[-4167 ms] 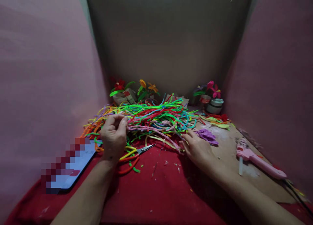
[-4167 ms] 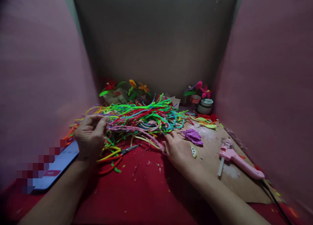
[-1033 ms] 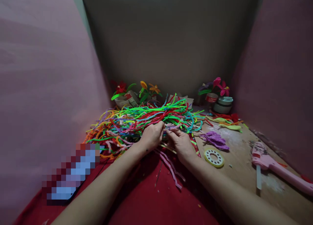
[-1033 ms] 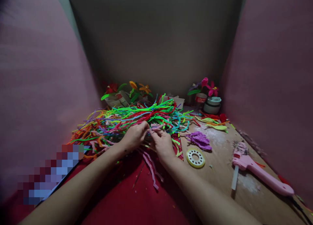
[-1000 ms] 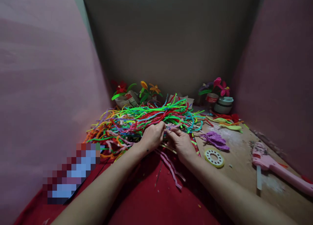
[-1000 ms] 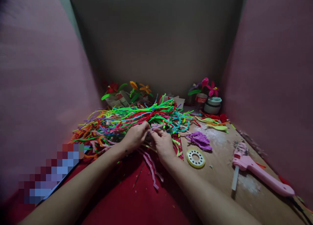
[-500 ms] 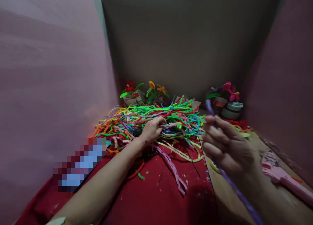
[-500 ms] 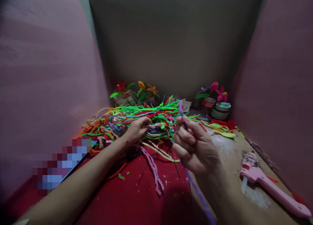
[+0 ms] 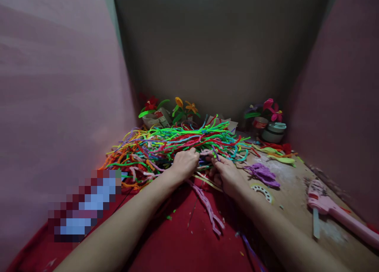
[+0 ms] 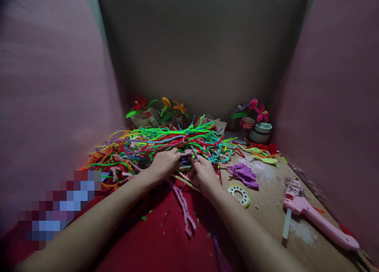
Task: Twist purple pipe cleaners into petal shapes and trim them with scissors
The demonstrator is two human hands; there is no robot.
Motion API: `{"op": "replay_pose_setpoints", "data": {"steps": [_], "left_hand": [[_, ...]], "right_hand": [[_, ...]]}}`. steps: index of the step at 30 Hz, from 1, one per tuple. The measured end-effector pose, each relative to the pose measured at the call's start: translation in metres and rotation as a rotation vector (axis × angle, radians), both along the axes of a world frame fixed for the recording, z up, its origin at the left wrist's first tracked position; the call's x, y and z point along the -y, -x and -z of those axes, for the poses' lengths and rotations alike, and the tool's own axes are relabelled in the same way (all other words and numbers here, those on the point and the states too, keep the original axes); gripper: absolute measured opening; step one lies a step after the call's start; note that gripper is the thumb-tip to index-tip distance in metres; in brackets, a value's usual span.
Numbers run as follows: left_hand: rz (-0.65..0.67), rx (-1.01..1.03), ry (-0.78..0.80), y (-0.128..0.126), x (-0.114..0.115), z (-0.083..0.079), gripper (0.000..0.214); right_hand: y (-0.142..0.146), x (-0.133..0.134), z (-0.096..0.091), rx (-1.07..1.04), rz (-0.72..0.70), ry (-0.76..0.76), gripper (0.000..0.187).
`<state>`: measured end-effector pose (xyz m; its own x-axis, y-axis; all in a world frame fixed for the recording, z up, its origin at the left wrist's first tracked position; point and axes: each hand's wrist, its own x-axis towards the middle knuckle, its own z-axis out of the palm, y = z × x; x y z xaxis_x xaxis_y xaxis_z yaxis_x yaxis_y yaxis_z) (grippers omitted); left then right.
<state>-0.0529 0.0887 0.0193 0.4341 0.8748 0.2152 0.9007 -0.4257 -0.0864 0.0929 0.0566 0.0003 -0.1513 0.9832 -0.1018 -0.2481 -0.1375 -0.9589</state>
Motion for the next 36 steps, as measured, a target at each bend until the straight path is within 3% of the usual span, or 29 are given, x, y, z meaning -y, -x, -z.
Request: {"op": "replay_pose_setpoints", "data": {"steps": [9, 14, 24, 30, 36], "left_hand": [[-0.005, 0.182, 0.043, 0.003, 0.001, 0.009, 0.025], [-0.014, 0.451, 0.084, 0.009, -0.003, -0.003, 0.021], [0.060, 0.870, 0.442, 0.021, -0.002, -0.024, 0.024], [0.091, 0.915, 0.422, 0.019, 0.000, -0.025, 0.020], [0.209, 0.730, 0.391, 0.014, 0.003, -0.017, 0.019]], "right_hand": [[-0.002, -0.005, 0.009, 0.024, 0.032, 0.032, 0.028], [-0.005, -0.008, 0.009, 0.050, 0.062, 0.064, 0.022], [-0.010, -0.009, 0.002, -0.073, 0.047, 0.084, 0.017], [-0.006, 0.003, -0.009, -0.233, -0.106, 0.085, 0.014], [0.002, 0.003, -0.005, -0.355, -0.129, 0.114, 0.016]]}}
